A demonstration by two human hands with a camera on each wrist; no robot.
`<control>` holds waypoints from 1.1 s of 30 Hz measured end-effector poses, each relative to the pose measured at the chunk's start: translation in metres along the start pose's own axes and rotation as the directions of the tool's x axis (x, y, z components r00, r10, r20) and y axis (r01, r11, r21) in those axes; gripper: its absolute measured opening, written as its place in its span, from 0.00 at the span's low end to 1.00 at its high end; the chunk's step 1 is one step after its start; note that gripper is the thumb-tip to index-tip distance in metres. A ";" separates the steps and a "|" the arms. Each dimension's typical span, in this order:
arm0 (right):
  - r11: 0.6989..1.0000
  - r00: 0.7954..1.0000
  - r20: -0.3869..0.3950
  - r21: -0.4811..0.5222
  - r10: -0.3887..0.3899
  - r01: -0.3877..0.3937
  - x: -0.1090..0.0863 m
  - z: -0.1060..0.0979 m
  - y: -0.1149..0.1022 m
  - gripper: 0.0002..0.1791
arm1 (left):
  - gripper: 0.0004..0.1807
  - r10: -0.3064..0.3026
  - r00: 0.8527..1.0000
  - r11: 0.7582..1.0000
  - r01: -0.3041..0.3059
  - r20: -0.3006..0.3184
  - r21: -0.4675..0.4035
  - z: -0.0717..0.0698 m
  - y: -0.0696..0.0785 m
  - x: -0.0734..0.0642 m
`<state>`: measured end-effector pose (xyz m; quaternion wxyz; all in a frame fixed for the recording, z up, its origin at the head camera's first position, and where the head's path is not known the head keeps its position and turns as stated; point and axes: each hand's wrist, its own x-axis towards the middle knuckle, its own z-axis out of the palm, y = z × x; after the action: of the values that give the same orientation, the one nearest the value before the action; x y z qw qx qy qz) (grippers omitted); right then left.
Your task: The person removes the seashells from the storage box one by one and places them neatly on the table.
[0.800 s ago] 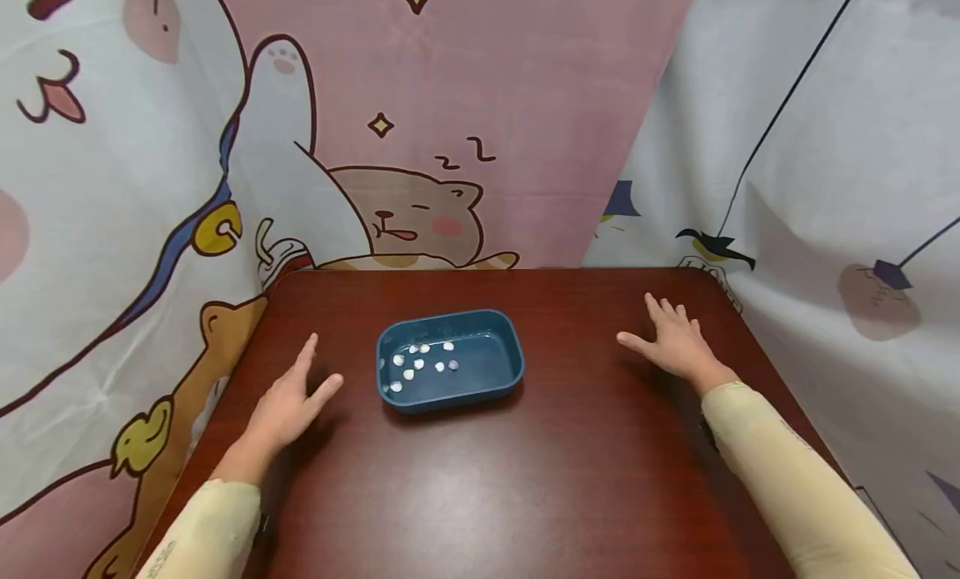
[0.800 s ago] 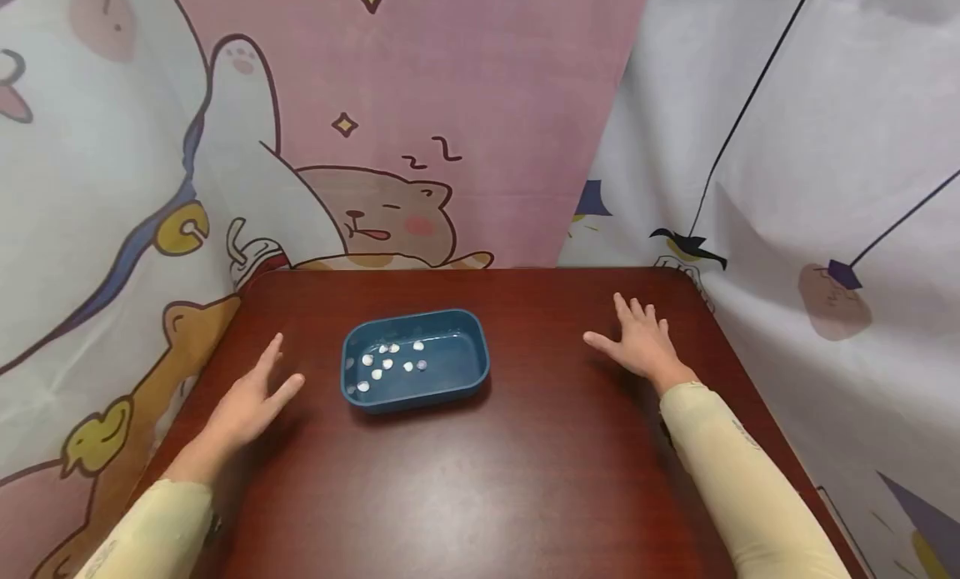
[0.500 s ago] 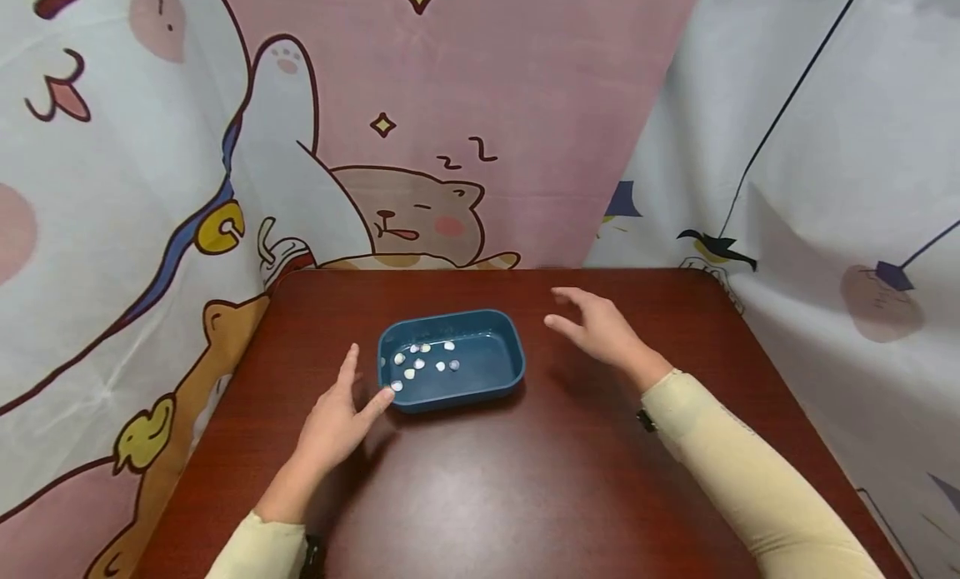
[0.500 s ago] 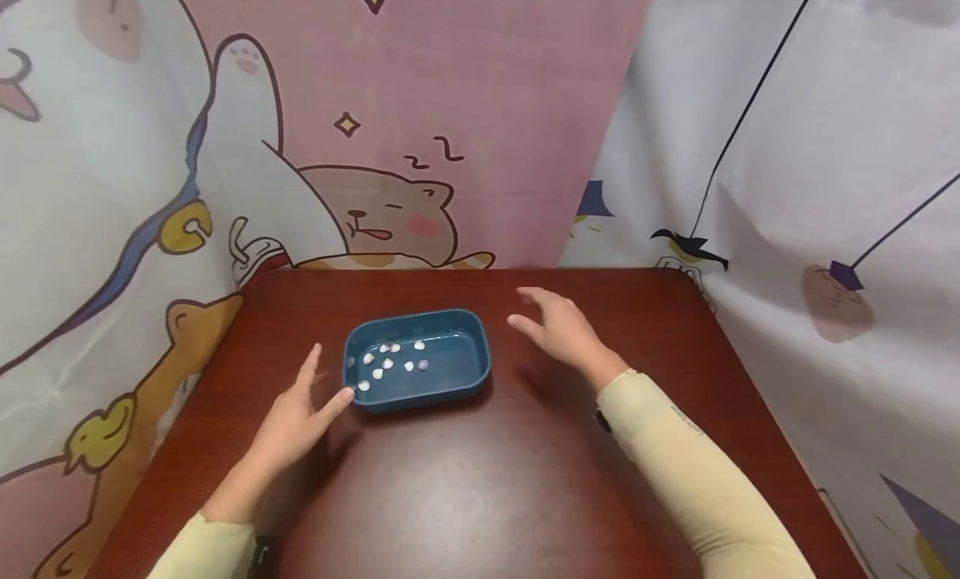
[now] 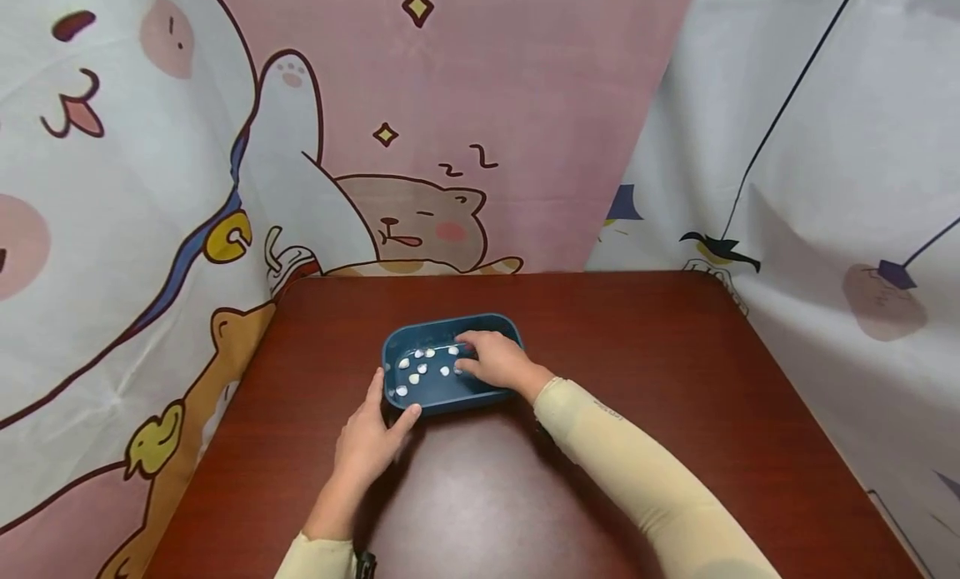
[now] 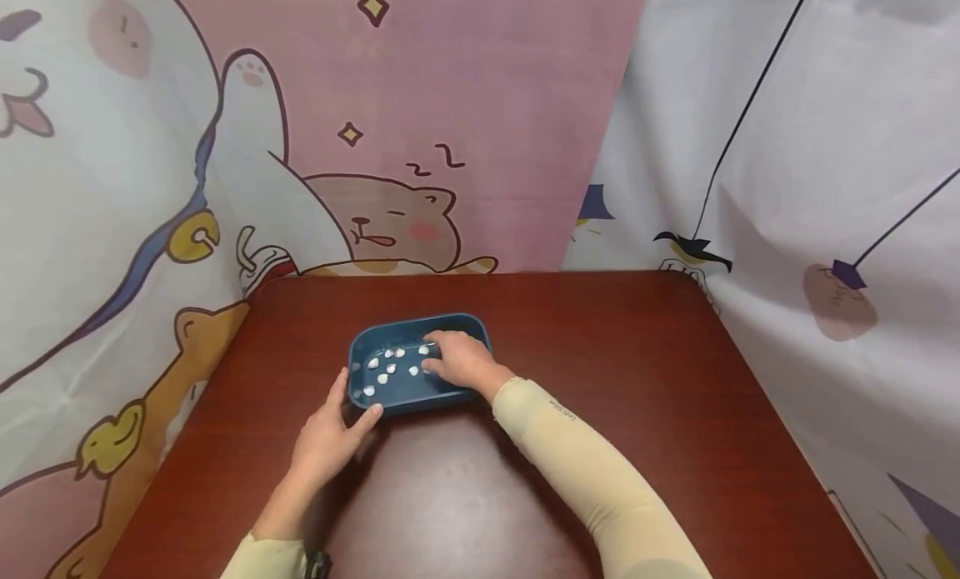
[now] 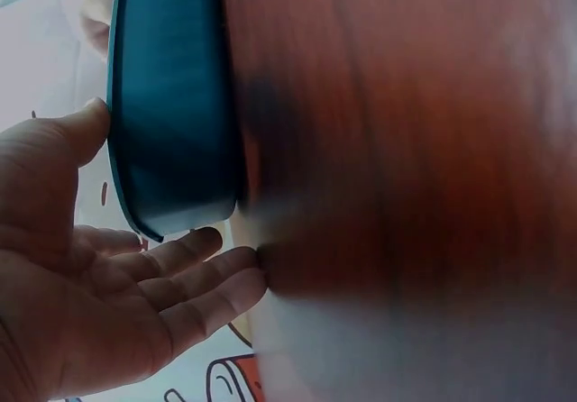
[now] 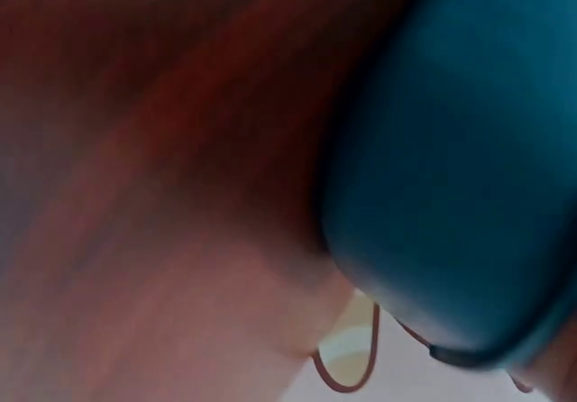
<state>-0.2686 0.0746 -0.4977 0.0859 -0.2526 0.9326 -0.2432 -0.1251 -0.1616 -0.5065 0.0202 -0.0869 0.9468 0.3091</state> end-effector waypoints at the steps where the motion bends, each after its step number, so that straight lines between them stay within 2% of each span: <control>1: 1.000 1.000 0.005 -0.011 0.018 -0.018 0.002 0.003 0.000 0.32 | 0.56 0.003 1.000 1.000 -0.003 -0.002 0.010 0.001 0.000 0.000; 6: 0.995 0.999 0.007 -0.089 0.037 -0.036 0.008 0.013 -0.001 0.34 | 0.54 0.021 1.000 0.998 -0.020 -0.016 0.058 0.006 0.003 -0.001; 11: 0.989 0.999 0.031 -0.151 0.017 -0.012 0.012 0.019 -0.003 0.33 | 0.52 0.003 1.000 0.997 -0.002 -0.006 0.075 0.008 0.005 -0.002; 21: 0.977 0.995 0.052 -0.191 -0.090 0.099 0.017 0.027 -0.009 0.26 | 0.51 -0.040 0.999 0.997 0.039 0.023 0.073 0.006 0.001 0.000; 33: 0.973 0.990 0.071 -0.191 -0.119 0.131 0.014 0.032 -0.018 0.23 | 0.51 -0.039 0.999 0.998 0.037 0.032 0.057 0.000 -0.004 0.005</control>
<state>-0.2637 0.0405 -0.5174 0.0727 -0.3250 0.9313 -0.1478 -0.1294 -0.1654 -0.5089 0.0443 -0.0990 0.9529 0.2832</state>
